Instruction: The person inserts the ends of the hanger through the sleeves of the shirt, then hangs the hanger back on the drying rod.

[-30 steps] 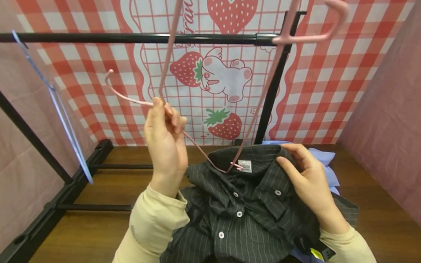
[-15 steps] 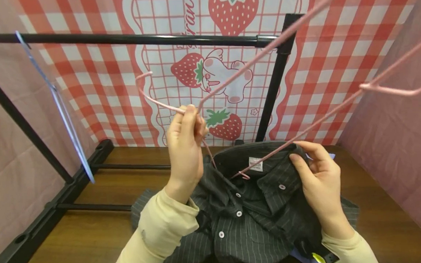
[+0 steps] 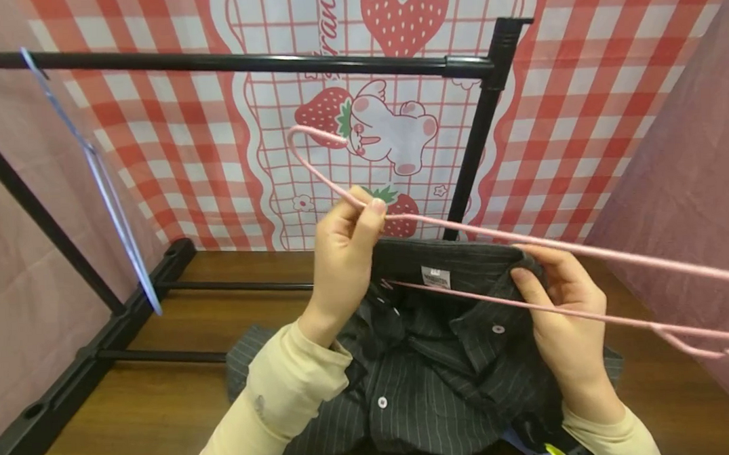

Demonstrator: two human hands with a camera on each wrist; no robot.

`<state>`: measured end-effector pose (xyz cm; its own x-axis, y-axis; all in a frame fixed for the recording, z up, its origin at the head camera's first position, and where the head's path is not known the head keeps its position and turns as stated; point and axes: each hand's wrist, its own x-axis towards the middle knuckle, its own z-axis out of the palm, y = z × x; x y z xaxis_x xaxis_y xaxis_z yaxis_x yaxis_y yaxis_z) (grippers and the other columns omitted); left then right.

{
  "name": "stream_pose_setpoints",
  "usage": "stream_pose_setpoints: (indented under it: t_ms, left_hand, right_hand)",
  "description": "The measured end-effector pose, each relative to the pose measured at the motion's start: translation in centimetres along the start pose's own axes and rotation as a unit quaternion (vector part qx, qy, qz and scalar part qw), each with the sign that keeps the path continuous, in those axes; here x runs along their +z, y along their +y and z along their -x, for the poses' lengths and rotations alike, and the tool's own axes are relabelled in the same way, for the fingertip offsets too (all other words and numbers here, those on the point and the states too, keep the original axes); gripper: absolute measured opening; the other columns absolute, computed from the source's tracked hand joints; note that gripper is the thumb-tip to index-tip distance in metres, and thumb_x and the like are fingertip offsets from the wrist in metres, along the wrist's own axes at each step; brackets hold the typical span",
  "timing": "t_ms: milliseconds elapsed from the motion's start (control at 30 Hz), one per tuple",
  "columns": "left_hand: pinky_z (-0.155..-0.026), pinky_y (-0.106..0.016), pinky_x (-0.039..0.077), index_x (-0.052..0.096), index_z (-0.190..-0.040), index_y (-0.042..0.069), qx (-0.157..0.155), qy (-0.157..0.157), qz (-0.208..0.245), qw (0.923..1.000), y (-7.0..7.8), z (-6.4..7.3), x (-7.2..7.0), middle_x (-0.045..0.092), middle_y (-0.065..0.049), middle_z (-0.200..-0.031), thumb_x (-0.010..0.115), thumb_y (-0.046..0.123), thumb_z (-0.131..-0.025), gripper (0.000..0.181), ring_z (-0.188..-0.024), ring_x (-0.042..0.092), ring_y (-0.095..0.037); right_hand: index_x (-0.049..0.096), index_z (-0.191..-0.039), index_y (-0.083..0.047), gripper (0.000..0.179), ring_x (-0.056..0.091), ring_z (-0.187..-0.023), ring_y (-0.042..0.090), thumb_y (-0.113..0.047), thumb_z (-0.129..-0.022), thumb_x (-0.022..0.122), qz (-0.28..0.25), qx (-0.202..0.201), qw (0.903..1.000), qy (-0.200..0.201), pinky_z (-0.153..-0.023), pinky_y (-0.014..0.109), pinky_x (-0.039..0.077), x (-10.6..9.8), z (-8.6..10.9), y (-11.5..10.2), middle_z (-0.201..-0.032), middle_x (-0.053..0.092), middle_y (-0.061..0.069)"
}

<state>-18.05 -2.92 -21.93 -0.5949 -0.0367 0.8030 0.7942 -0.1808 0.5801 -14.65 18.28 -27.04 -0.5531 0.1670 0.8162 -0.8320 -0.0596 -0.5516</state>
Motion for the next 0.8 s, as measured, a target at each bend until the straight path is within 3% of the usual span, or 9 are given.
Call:
stream_pose_setpoints:
  t_ms: [100,167,600,800]
  left_hand:
    - [-0.047,-0.024,0.023,0.046,-0.070,0.001,0.018,-0.018,-0.069,0.9973,-0.4,0.2,-0.3,0.031,0.000,-0.060,0.046,0.014,-0.090,0.023,-0.050,0.028,-0.011]
    - [-0.046,-0.025,0.023,0.046,-0.070,0.001,0.016,-0.019,-0.091,0.9955,-0.7,0.2,-0.7,0.031,-0.001,-0.059,0.046,0.015,-0.090,0.024,-0.050,0.027,-0.011]
    - [-0.049,-0.024,0.023,0.045,-0.066,-0.001,-0.011,0.011,-0.087,0.9961,-1.9,-0.3,-3.0,0.034,0.003,-0.060,0.048,0.011,-0.090,0.027,-0.052,0.028,-0.010]
    - [-0.048,-0.023,0.023,0.047,-0.066,-0.001,-0.028,0.023,-0.121,0.9919,-3.1,-0.2,-3.8,0.035,0.003,-0.059,0.050,0.009,-0.089,0.025,-0.052,0.029,-0.009]
  right_hand:
    - [0.058,-0.106,0.014,0.026,0.059,-0.097,0.013,0.017,-0.080,0.055,0.012,-0.008,0.9999,0.007,-0.084,0.018,0.044,0.0,-0.1,0.0,-0.101,0.065,0.007]
    - [0.059,-0.105,0.012,0.027,0.059,-0.097,0.013,0.017,-0.080,0.054,0.017,-0.011,0.9998,0.008,-0.085,0.018,0.043,-0.1,-0.1,0.1,-0.100,0.064,0.006]
    - [0.060,-0.106,0.010,0.028,0.059,-0.094,0.012,0.017,-0.080,0.054,-0.012,-0.002,0.9997,0.019,-0.084,0.019,0.043,-0.5,-0.3,0.5,-0.100,0.067,0.006]
    - [0.058,-0.105,0.016,0.025,0.056,-0.086,0.012,0.016,-0.081,0.052,-0.006,-0.003,0.9998,0.018,-0.075,0.017,0.041,-0.9,-0.6,0.2,-0.099,0.066,0.008]
